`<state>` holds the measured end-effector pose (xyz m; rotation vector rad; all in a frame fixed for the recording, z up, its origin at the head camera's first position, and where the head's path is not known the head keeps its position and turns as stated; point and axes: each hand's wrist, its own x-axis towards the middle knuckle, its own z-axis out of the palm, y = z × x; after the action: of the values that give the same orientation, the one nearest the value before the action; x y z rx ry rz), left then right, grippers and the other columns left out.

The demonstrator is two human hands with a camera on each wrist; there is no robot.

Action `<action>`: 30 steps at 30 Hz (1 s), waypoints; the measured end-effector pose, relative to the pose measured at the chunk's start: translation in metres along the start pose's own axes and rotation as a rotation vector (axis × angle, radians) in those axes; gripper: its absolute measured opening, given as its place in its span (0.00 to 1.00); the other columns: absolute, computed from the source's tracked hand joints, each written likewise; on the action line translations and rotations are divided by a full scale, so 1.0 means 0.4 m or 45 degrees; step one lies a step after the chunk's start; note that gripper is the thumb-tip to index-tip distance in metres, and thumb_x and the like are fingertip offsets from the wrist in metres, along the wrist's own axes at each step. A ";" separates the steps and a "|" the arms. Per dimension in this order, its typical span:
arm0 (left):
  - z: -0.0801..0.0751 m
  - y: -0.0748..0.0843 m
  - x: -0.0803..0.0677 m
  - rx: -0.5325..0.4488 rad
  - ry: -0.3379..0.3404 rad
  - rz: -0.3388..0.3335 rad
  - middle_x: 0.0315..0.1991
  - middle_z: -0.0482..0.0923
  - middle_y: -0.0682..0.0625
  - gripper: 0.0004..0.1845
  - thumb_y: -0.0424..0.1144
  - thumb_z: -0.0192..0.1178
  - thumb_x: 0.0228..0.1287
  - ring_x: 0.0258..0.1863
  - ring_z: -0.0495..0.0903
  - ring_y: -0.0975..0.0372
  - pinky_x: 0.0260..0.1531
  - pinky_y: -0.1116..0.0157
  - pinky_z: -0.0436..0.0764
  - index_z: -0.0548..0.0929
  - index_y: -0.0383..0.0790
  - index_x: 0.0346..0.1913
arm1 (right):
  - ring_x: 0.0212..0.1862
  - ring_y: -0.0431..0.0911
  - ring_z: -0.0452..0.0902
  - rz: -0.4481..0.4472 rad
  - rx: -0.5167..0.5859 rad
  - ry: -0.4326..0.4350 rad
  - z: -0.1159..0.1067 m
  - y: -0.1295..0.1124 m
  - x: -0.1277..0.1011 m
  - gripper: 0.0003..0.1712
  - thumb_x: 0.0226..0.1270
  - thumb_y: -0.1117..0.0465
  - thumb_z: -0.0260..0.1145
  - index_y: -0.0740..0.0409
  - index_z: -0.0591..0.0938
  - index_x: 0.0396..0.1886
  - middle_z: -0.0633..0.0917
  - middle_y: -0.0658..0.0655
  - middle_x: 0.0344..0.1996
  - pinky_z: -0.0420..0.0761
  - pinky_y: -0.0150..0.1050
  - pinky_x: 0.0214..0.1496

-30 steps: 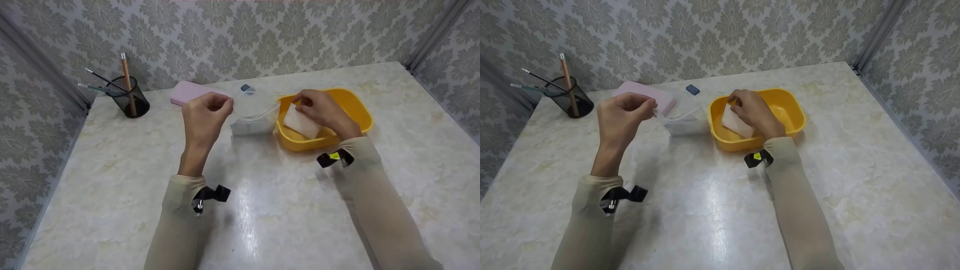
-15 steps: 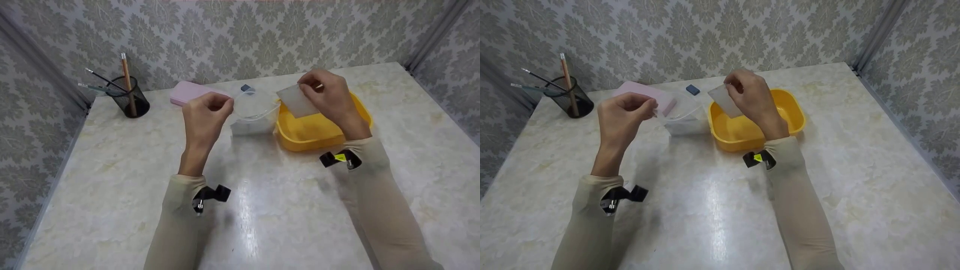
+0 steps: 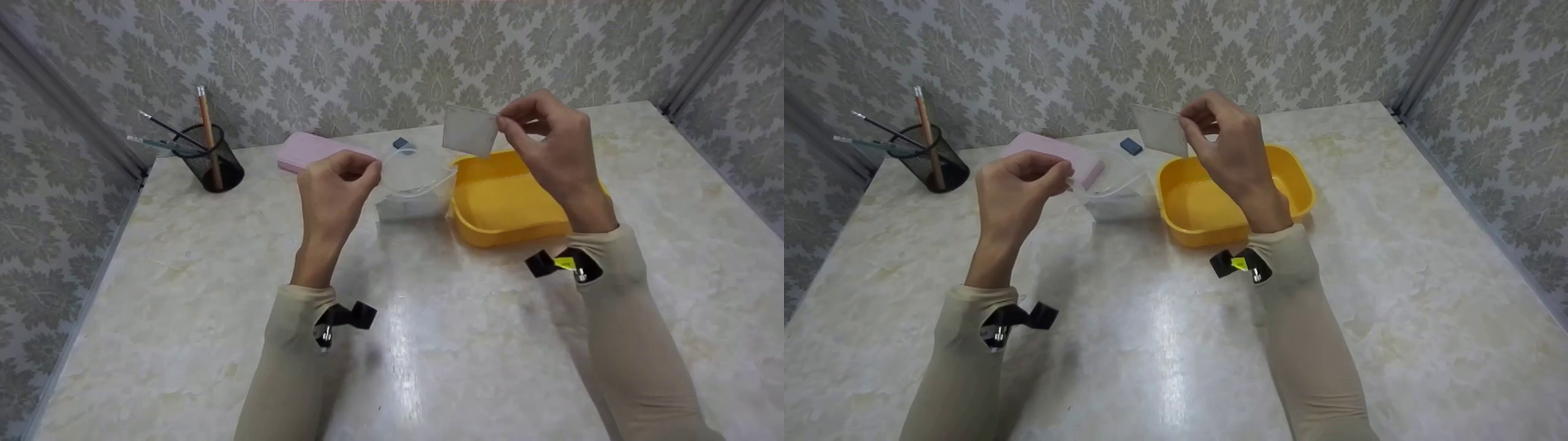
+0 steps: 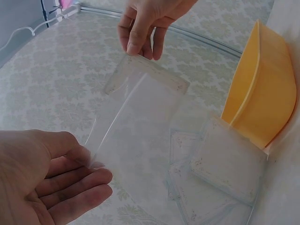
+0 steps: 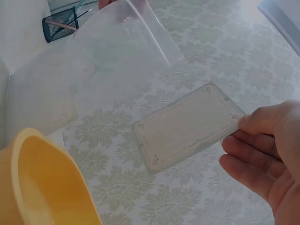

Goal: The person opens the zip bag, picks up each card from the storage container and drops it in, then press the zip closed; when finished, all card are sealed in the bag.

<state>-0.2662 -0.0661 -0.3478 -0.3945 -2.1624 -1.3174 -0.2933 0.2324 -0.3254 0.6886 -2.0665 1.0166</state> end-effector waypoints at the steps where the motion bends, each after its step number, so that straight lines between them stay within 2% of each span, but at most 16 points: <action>1: 0.000 0.000 0.000 -0.001 0.000 0.001 0.29 0.89 0.49 0.05 0.32 0.70 0.68 0.28 0.86 0.61 0.33 0.71 0.80 0.94 0.36 0.36 | 0.42 0.35 0.85 0.002 0.013 0.007 -0.002 -0.004 0.000 0.09 0.75 0.66 0.71 0.70 0.85 0.46 0.90 0.59 0.40 0.84 0.30 0.49; 6: -0.001 0.000 0.002 -0.001 0.000 -0.004 0.29 0.89 0.50 0.05 0.32 0.70 0.68 0.28 0.86 0.61 0.33 0.71 0.79 0.93 0.35 0.36 | 0.42 0.41 0.87 0.040 0.096 0.061 -0.006 -0.024 0.003 0.08 0.75 0.66 0.71 0.69 0.86 0.46 0.89 0.53 0.40 0.85 0.33 0.52; 13: -0.001 0.001 0.002 0.018 0.000 -0.014 0.29 0.89 0.50 0.05 0.33 0.70 0.68 0.28 0.86 0.62 0.33 0.71 0.80 0.93 0.36 0.36 | 0.43 0.41 0.88 -0.039 0.158 0.088 -0.009 -0.040 0.004 0.07 0.76 0.67 0.70 0.70 0.86 0.46 0.90 0.58 0.40 0.85 0.34 0.52; 21: 0.000 0.006 0.003 0.058 -0.002 -0.010 0.29 0.89 0.49 0.05 0.33 0.69 0.67 0.29 0.87 0.61 0.33 0.67 0.81 0.94 0.36 0.36 | 0.44 0.43 0.89 0.049 0.290 0.141 -0.002 -0.092 0.003 0.07 0.73 0.73 0.70 0.72 0.84 0.46 0.88 0.56 0.40 0.85 0.36 0.53; 30: 0.001 0.005 0.002 0.063 0.002 -0.012 0.29 0.89 0.50 0.05 0.33 0.70 0.68 0.29 0.87 0.62 0.33 0.67 0.81 0.94 0.36 0.36 | 0.42 0.46 0.89 -0.036 0.404 0.151 0.012 -0.113 -0.001 0.05 0.71 0.76 0.69 0.74 0.83 0.43 0.87 0.62 0.39 0.85 0.36 0.47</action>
<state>-0.2661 -0.0647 -0.3460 -0.3637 -2.1936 -1.2666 -0.2625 0.2041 -0.3081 0.7929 -1.8068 1.3520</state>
